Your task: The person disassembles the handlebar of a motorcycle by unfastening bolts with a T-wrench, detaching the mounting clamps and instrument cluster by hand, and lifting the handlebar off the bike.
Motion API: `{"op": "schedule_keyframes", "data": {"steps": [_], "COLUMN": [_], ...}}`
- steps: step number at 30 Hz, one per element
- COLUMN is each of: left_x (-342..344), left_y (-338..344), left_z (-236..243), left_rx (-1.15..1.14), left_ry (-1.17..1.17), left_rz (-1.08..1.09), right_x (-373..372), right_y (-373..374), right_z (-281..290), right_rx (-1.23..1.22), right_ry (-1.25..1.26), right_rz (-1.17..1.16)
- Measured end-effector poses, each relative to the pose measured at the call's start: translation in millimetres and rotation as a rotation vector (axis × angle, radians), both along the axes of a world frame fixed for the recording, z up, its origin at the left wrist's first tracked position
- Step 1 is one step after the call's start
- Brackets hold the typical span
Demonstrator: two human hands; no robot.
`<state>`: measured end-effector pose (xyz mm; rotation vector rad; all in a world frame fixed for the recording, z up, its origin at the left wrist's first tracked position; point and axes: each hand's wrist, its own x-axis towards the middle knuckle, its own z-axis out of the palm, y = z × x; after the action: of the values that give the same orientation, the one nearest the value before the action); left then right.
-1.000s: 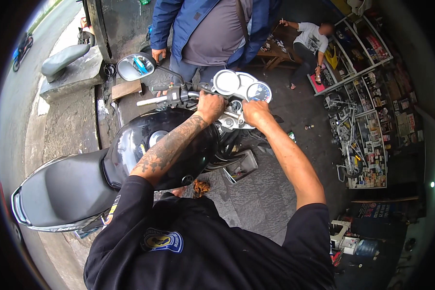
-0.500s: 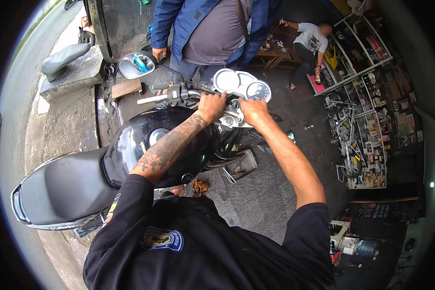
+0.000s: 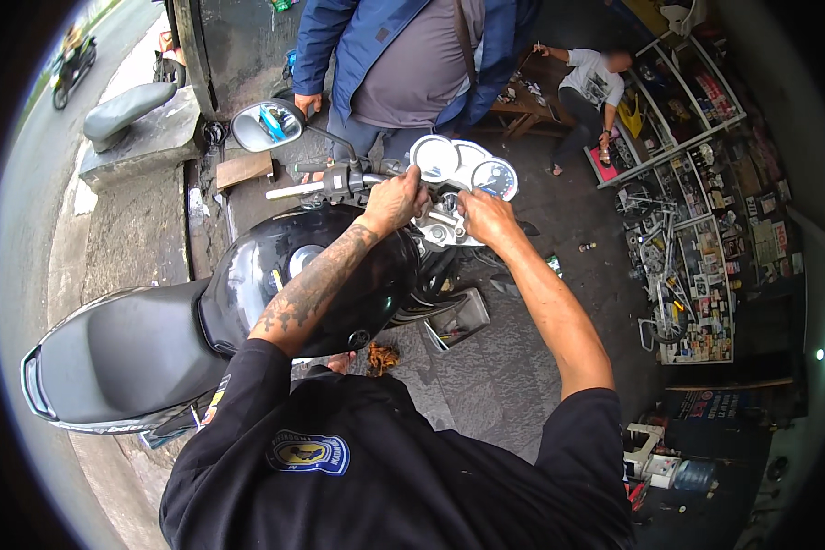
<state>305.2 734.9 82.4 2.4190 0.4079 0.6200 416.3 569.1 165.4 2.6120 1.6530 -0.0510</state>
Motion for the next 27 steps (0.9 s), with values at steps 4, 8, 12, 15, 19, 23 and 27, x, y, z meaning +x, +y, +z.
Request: {"op": "schedule_keyframes", "data": {"steps": [4, 8, 12, 15, 19, 23, 27], "left_x": [-1.9, -4.6, -8.8, -16.6, -24.9, -9.8, -9.2], "left_y": [6.3, 0.3, -1.8, -5.1, -69.0, -95.2, -99.1], "left_z": [-20.3, -21.7, -18.3, -29.0, 5.2, -0.8, 0.2], "left_rx": [-0.234, -1.132, -1.423, -1.336, -0.295, -0.160, -0.116], "left_ry": [-0.285, -0.557, -0.596, -0.383, -0.136, -0.061, -0.077], "left_rz": [0.055, -0.072, 0.120, 0.158, -0.038, -0.065, -0.057], "right_x": [-4.5, -5.3, -5.0, -3.4, -0.9, 8.5, 0.6], "right_y": [-0.9, -6.8, -10.2, -7.3, -4.7, -6.1, -7.4], "right_z": [7.5, 9.9, 10.3, 5.8, 6.9, -0.1, 2.5], "right_rx": [-0.009, 0.039, 0.047, 0.077, 0.030, 0.021, -0.017], "right_ry": [0.083, 0.150, 0.169, 0.174, 0.143, 0.142, 0.117], "right_rz": [-0.030, -0.023, -0.087, -0.075, -0.069, -0.044, -0.075]}}
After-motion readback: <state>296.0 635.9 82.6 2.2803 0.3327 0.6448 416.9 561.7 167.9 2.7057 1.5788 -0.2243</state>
